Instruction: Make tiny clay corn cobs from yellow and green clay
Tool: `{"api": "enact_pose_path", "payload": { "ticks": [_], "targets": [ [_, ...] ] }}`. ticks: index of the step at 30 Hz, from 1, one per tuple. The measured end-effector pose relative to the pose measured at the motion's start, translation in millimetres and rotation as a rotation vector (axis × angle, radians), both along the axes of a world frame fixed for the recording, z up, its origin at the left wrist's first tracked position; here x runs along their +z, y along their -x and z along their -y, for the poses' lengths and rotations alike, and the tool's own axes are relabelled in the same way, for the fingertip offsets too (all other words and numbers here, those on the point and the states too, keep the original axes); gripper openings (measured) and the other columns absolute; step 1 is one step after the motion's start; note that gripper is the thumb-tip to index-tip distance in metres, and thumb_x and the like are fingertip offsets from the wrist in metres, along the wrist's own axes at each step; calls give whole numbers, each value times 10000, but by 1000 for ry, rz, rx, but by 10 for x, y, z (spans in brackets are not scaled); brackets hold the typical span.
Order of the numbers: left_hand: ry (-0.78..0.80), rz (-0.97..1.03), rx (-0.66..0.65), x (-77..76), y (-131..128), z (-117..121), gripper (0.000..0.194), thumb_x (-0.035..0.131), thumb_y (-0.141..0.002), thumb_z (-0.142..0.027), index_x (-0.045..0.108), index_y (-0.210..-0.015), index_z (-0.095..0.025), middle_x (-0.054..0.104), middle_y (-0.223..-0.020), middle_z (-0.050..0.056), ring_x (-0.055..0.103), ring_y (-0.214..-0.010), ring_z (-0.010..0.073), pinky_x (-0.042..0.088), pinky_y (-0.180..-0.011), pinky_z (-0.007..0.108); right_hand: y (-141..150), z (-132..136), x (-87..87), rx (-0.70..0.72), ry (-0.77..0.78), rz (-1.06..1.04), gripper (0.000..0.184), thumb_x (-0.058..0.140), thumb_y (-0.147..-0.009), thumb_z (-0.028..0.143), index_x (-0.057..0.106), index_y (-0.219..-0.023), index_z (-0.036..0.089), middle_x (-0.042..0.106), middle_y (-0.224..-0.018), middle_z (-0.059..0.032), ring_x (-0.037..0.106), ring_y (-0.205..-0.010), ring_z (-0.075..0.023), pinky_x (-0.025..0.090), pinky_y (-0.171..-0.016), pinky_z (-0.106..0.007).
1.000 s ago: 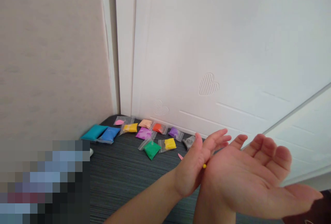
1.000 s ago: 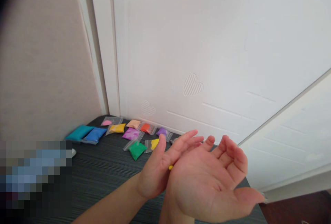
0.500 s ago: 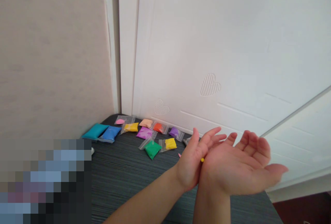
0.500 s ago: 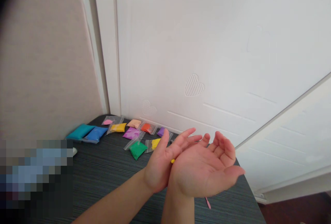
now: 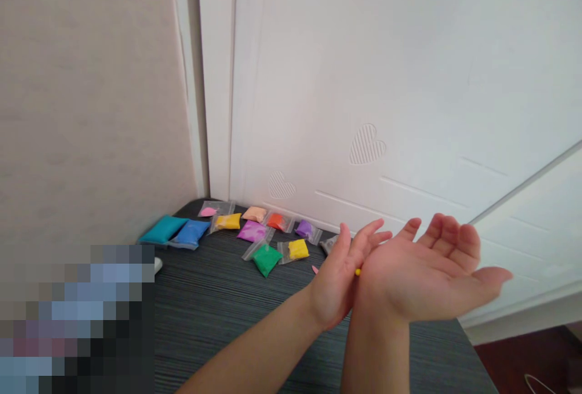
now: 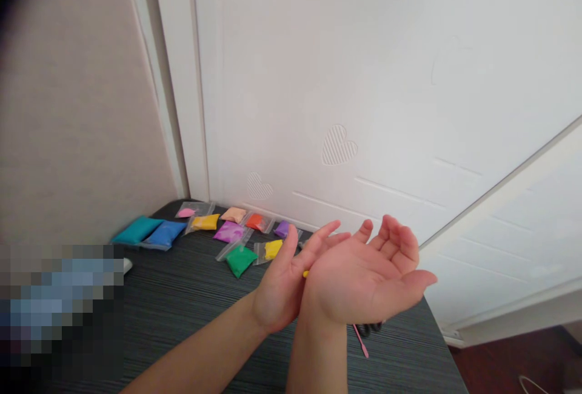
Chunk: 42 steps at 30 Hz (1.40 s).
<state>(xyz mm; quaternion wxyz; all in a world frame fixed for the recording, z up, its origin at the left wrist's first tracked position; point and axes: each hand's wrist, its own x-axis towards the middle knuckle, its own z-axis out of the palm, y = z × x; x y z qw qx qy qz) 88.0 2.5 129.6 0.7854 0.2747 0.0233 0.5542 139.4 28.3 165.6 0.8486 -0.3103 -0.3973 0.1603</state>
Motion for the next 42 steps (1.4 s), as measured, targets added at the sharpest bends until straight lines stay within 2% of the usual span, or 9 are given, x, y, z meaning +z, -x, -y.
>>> {"api": "enact_pose_path", "payload": {
  "ticks": [4, 8, 12, 18, 23, 30, 33, 38, 42],
  "targets": [
    [-38, -92, 7, -12, -30, 18, 603, 146, -847, -572, 332, -1316, -244, 254, -1426, 45, 190, -1318, 207, 134, -1067, 351, -43, -16, 100, -40, 13, 18, 487, -15, -834, 479, 354, -1081, 278, 353, -1292, -88, 261, -1285, -262, 328, -916, -539],
    [-79, -128, 46, -25, -41, 31, 605, 101, -851, -560, 340, -1313, -251, 289, -1412, 39, 181, -1321, 190, 88, -1073, 353, -91, 51, 23, 119, -13, -170, 378, 105, -833, 481, 404, -940, 276, 370, -1270, -72, 238, -1295, -260, 324, -935, -527],
    [-78, -98, 29, -9, -58, 53, 600, 115, -857, -549, 370, -1299, -234, 303, -1408, 37, 194, -1316, 192, 95, -1072, 346, -128, 58, -21, 81, 11, -153, 406, 90, -835, 484, 417, -961, 278, 386, -1260, -72, 265, -1285, -264, 354, -906, -527],
    [245, 145, -6, -22, -76, -21, 625, 257, -835, -567, 527, -1154, -102, 578, -1141, 132, 520, -1068, 241, 353, -937, 350, -11, -163, 18, -43, 81, 9, 480, 7, -854, 469, 387, -1067, 265, 425, -1217, -114, 363, -1228, -264, 396, -852, -526],
    [458, 237, 65, -200, 6, -176, 467, 273, -881, -379, 589, -1035, -73, 667, -754, 97, 626, -684, 174, 480, -664, 284, 246, -369, -29, -31, 182, 165, 456, 28, -879, 386, 404, -1084, 228, 473, -1130, -125, 464, -1134, -225, 434, -821, -461],
    [509, 313, 249, -102, 174, -211, 493, 283, -872, -429, 577, -974, -47, 642, -932, 152, 608, -926, 196, 474, -826, 295, 92, -205, 26, 92, 50, 208, 223, 301, -865, 314, 499, -924, 228, 529, -914, -60, 563, -891, -174, 449, -750, -366],
    [457, 344, 282, -26, 273, -184, 511, 291, -866, -456, 581, -980, -51, 630, -973, 153, 589, -972, 217, 447, -886, 332, -79, 22, -67, 214, 80, 423, 68, 515, -790, 265, 563, -794, 217, 540, -747, -9, 541, -711, -135, 438, -670, -301],
    [395, 310, 288, 56, 356, -108, 531, 278, -869, -461, 597, -994, -56, 622, -1015, 149, 571, -1006, 220, 403, -940, 343, -246, 205, -217, 496, 314, 1137, 123, 553, -774, 208, 613, -876, 242, 600, -854, -10, 540, -801, -146, 432, -727, -315],
    [390, 222, 287, 106, 349, -74, 515, 269, -877, -439, 605, -996, -67, 620, -1040, 142, 555, -1035, 220, 402, -938, 334, -252, 168, -218, 475, 339, 1236, 177, 548, -775, 211, 610, -938, 245, 592, -931, -35, 529, -885, -172, 433, -778, -355]
  ]
}}
